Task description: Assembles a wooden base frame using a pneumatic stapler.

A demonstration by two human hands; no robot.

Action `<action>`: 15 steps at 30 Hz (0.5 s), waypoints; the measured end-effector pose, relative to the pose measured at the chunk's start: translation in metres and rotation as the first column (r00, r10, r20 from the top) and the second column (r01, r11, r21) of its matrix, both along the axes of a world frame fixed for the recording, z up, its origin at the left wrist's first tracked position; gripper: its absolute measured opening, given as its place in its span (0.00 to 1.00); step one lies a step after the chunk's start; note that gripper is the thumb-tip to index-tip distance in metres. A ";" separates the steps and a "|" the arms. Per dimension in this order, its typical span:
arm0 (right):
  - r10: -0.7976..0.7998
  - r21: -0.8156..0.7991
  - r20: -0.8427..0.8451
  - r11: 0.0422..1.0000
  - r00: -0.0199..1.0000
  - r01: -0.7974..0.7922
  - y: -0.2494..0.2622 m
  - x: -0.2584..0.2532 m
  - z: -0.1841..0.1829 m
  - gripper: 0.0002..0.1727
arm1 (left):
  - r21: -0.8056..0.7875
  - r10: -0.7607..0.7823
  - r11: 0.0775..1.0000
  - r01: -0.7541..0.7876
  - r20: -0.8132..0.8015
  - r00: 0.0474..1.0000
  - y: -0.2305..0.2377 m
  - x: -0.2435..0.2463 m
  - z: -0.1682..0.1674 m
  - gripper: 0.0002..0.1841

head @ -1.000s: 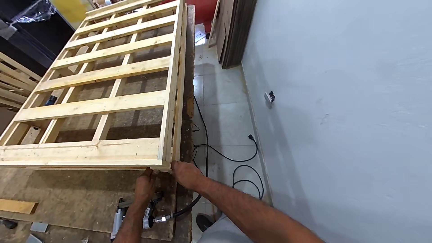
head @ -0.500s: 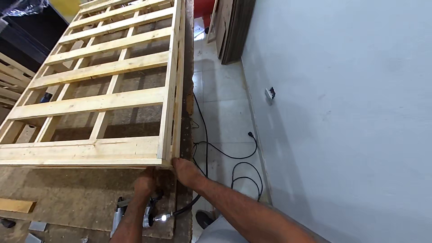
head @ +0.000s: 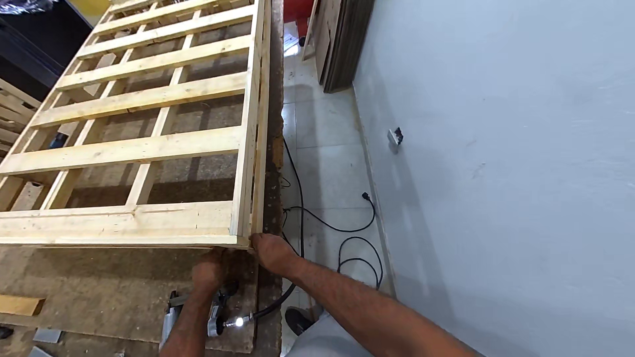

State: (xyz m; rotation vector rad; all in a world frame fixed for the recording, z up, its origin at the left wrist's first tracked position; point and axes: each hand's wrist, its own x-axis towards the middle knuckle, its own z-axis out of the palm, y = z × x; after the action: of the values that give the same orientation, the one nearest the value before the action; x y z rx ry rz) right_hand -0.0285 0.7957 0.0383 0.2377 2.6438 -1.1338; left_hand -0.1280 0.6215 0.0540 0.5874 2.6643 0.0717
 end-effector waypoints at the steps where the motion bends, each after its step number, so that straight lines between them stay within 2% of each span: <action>1: -0.002 -0.001 -0.002 1.000 1.000 0.002 0.000 0.000 0.000 0.22 | 0.000 0.003 1.000 -0.003 -0.007 1.000 0.000 0.000 0.000 0.24; 3: -0.039 -0.046 0.015 0.998 0.999 0.040 0.000 0.001 -0.001 0.22 | -0.006 0.008 1.000 -0.008 0.017 1.000 0.000 -0.001 0.001 0.24; 5: -0.152 -0.180 0.061 0.970 0.986 0.161 0.001 0.009 -0.003 0.26 | 0.011 0.016 1.000 -0.017 0.039 0.999 0.000 -0.002 0.002 0.24; 7: -0.314 -0.321 0.106 0.887 0.943 0.331 -0.001 0.023 -0.004 0.27 | 0.030 0.015 0.999 -0.016 0.041 0.999 0.001 -0.003 0.003 0.23; 8: -0.356 -0.363 0.133 0.851 0.925 0.380 -0.004 0.029 -0.003 0.24 | 0.046 0.011 0.999 -0.013 0.044 0.999 0.000 -0.003 0.002 0.23; 10: -0.397 -0.426 0.163 0.797 0.903 0.427 -0.015 0.039 0.000 0.21 | 0.078 0.010 0.997 -0.014 0.054 0.999 -0.003 -0.002 0.001 0.23; 13: -0.446 -0.499 0.187 0.725 0.875 0.476 -0.026 0.042 0.004 0.25 | 0.153 0.001 0.988 -0.005 0.027 1.000 -0.007 -0.004 -0.005 0.21; 15: -0.474 -0.508 0.196 0.699 0.858 0.502 -0.028 0.041 0.006 0.27 | 0.138 -0.011 0.990 0.007 0.027 1.000 -0.008 -0.005 -0.005 0.22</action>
State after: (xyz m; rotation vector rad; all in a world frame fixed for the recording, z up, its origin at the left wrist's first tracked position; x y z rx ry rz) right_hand 0.0125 0.7674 0.0444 0.8772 2.1256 -1.9615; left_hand -0.1334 0.6136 0.0489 0.6368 2.6447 0.2620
